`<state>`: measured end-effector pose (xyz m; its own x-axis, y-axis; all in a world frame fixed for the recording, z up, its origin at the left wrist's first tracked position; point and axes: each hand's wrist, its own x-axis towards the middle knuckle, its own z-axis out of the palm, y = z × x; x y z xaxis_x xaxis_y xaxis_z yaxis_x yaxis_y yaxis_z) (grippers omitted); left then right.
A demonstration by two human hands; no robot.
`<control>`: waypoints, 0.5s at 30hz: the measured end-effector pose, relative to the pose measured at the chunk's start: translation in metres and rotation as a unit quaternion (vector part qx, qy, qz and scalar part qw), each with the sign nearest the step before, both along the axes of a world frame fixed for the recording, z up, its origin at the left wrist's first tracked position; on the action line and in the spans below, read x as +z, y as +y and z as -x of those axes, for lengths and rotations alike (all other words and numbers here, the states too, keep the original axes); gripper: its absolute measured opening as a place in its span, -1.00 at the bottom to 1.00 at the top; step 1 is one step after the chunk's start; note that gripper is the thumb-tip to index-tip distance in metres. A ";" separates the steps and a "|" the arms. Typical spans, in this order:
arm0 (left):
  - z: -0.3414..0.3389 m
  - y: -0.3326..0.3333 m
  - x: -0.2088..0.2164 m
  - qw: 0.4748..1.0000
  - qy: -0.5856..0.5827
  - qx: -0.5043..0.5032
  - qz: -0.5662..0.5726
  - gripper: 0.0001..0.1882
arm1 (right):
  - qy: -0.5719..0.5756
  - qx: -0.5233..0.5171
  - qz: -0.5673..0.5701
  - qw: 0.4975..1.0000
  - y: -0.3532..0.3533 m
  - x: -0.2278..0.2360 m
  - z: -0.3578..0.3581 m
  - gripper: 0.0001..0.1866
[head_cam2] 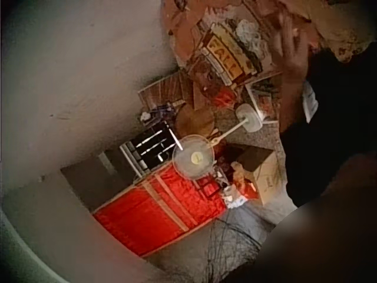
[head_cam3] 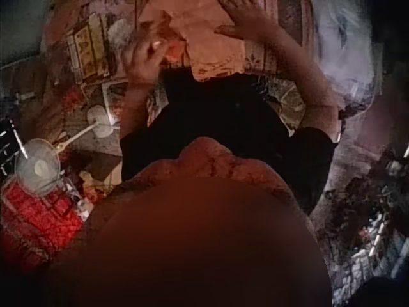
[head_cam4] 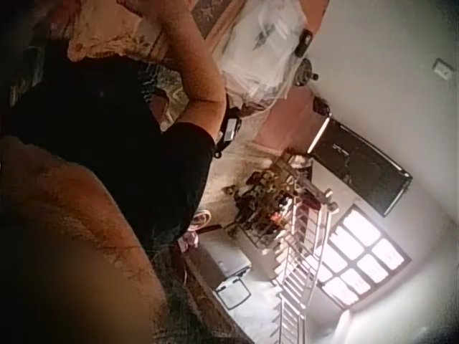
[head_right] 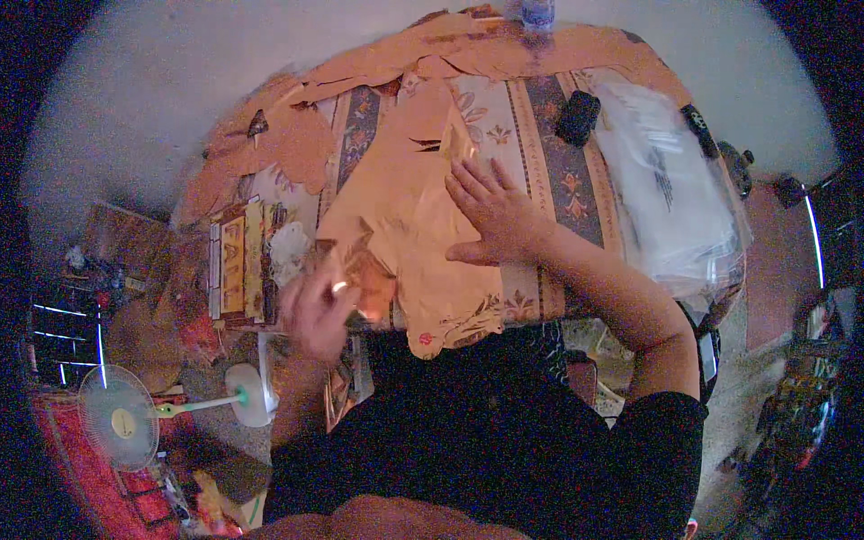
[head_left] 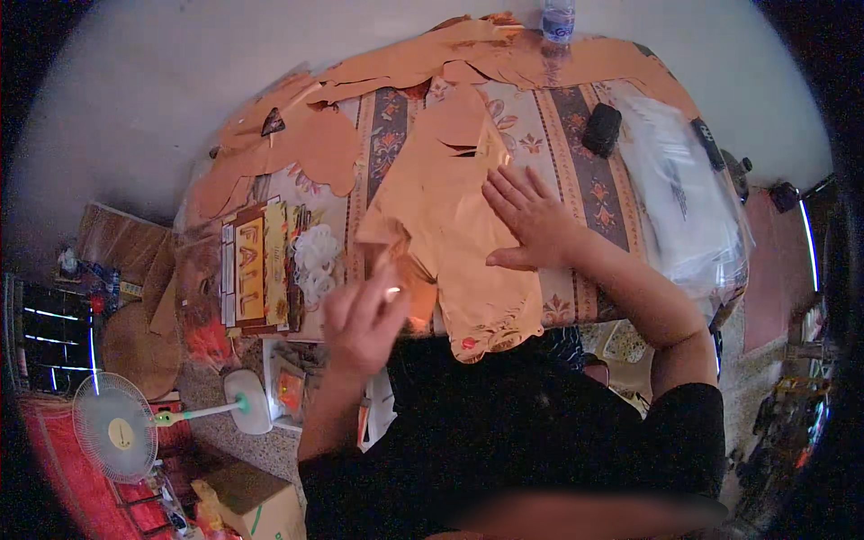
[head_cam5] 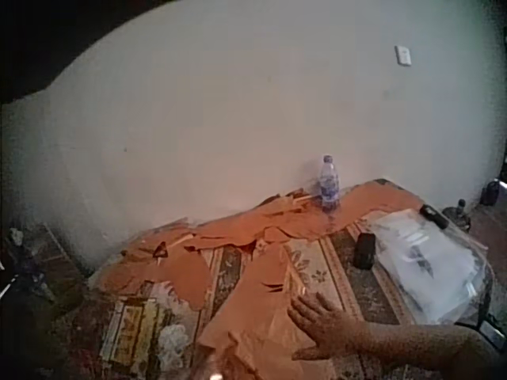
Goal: Folding a rose-gold metallic foil balloon at a desk.
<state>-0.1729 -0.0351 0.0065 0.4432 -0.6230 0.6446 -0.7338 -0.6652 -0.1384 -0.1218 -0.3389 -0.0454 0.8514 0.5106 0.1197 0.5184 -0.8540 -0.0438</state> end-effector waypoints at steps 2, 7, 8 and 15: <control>-0.009 -0.023 -0.002 0.994 0.060 -0.087 0.037 -0.79 | 0.005 0.000 -0.001 1.000 0.001 0.001 0.000 0.12; -0.018 -0.074 -0.003 0.958 0.126 -0.256 -0.033 -0.78 | 0.010 0.001 0.008 1.000 -0.002 -0.001 0.000 0.13; -0.018 -0.081 -0.006 0.942 0.159 -0.291 -0.042 -0.76 | -0.042 -0.003 0.080 0.996 -0.001 -0.004 0.000 0.13; -0.034 -0.075 -0.006 0.858 0.400 -0.311 0.087 -0.82 | 0.000 -0.001 -0.025 1.000 -0.002 -0.002 0.001 0.09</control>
